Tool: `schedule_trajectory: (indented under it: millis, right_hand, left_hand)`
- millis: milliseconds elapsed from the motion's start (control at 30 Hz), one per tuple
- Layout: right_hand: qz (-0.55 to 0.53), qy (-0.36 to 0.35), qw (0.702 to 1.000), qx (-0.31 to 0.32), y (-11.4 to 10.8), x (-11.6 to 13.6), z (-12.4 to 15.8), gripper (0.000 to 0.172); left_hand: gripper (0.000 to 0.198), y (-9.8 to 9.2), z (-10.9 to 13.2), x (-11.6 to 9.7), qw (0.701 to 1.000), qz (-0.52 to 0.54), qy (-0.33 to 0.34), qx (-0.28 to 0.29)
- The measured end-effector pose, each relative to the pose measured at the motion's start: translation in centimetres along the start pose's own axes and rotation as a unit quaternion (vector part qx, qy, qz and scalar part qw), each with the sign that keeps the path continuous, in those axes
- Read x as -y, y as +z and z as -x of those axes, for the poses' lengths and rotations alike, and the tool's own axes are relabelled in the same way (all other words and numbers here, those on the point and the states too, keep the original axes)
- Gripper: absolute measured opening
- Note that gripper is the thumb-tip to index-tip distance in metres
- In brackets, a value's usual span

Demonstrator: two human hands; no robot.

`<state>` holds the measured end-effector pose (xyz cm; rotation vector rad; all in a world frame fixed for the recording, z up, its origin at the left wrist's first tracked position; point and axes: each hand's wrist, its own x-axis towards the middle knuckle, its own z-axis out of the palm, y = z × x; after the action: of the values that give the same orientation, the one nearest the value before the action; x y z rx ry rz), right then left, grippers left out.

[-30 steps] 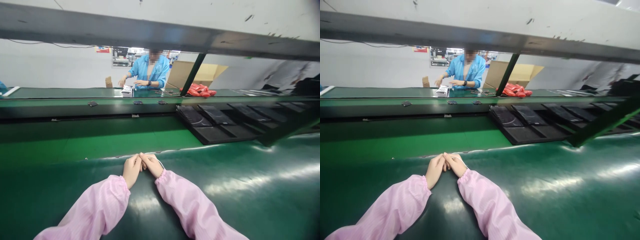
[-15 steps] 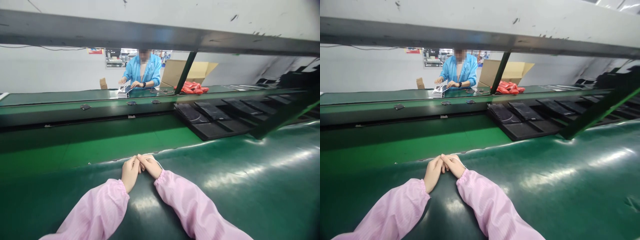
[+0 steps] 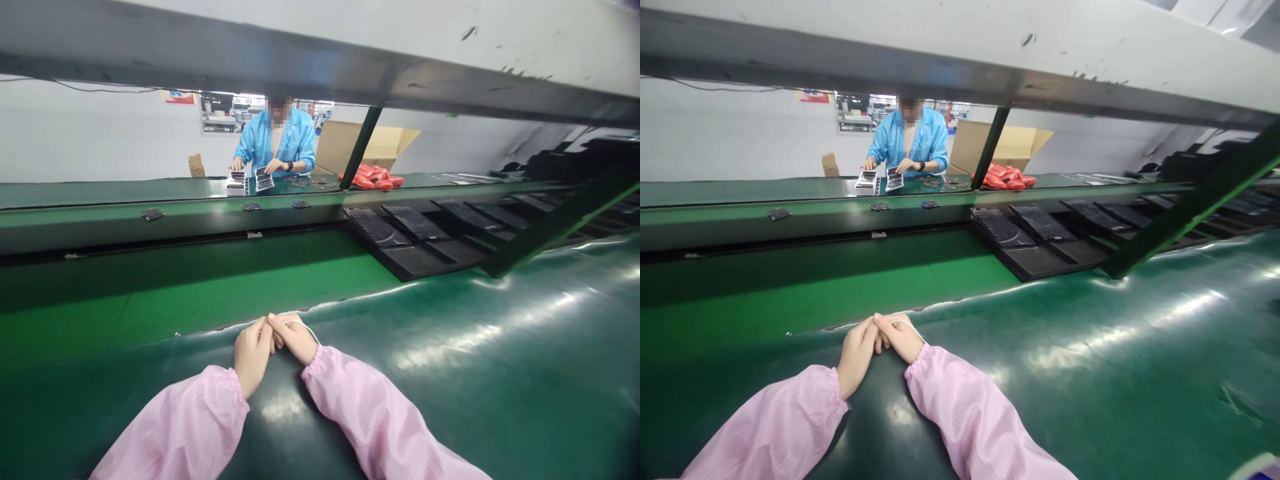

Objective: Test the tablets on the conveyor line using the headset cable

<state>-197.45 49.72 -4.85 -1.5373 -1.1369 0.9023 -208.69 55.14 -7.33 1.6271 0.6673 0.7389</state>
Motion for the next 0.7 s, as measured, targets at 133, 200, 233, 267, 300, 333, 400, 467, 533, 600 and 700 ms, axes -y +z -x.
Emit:
schedule_trajectory:
  millis: [133,200,233,267,300,333,400,467,533,600,700]
  right_hand:
    - [0.0,0.0,1.0,0.004,-0.1,-0.1,0.0,0.068]
    - [-0.002,0.0,1.0,0.009,-0.1,-0.1,0.0,0.068]
    - [-0.003,0.0,1.0,0.011,-0.1,-0.2,0.0,0.068]
    - [-0.004,0.0,1.0,0.013,-0.1,-0.2,-0.1,0.068]
    - [-0.005,0.0,1.0,0.015,-0.1,-0.3,-0.1,0.068]
    - [-0.006,-0.001,1.0,0.016,-0.2,-0.4,-0.1,0.068]
    - [-0.008,-0.004,1.0,0.017,-0.3,-0.5,-0.2,0.067]
    - [-0.009,-0.005,1.0,0.017,-0.4,-0.4,-0.2,0.068]
    - [-0.004,-0.002,1.0,0.017,-0.6,-0.1,0.0,0.068]
    - [0.007,0.004,1.0,0.013,-1.0,0.4,0.4,0.07]
    - [0.034,0.011,0.999,-0.018,-2.4,1.0,1.5,0.067]
  left_hand:
    - [0.047,0.0,0.0,0.1,1.0,0.001,0.0,0.003]
    - [0.047,0.0,0.1,0.1,1.0,-0.001,-0.001,0.004]
    - [0.047,0.0,0.1,0.1,1.0,-0.002,-0.001,0.003]
    - [0.047,0.0,0.1,0.1,1.0,-0.004,0.0,0.002]
    - [0.047,0.0,0.1,0.0,1.0,-0.006,0.0,-0.001]
    - [0.047,0.1,0.0,0.0,1.0,-0.009,0.001,-0.003]
    - [0.047,0.0,-0.1,-0.1,1.0,-0.016,0.002,-0.006]
    - [0.048,0.0,-0.2,-0.2,1.0,-0.022,0.001,-0.004]
    - [0.049,-0.1,-0.2,-0.5,1.0,-0.023,0.003,0.005]
    - [0.051,-0.2,-0.2,-0.8,0.999,-0.02,0.011,0.026]
    - [0.055,-0.1,-0.6,-1.2,0.998,-0.017,0.025,0.05]
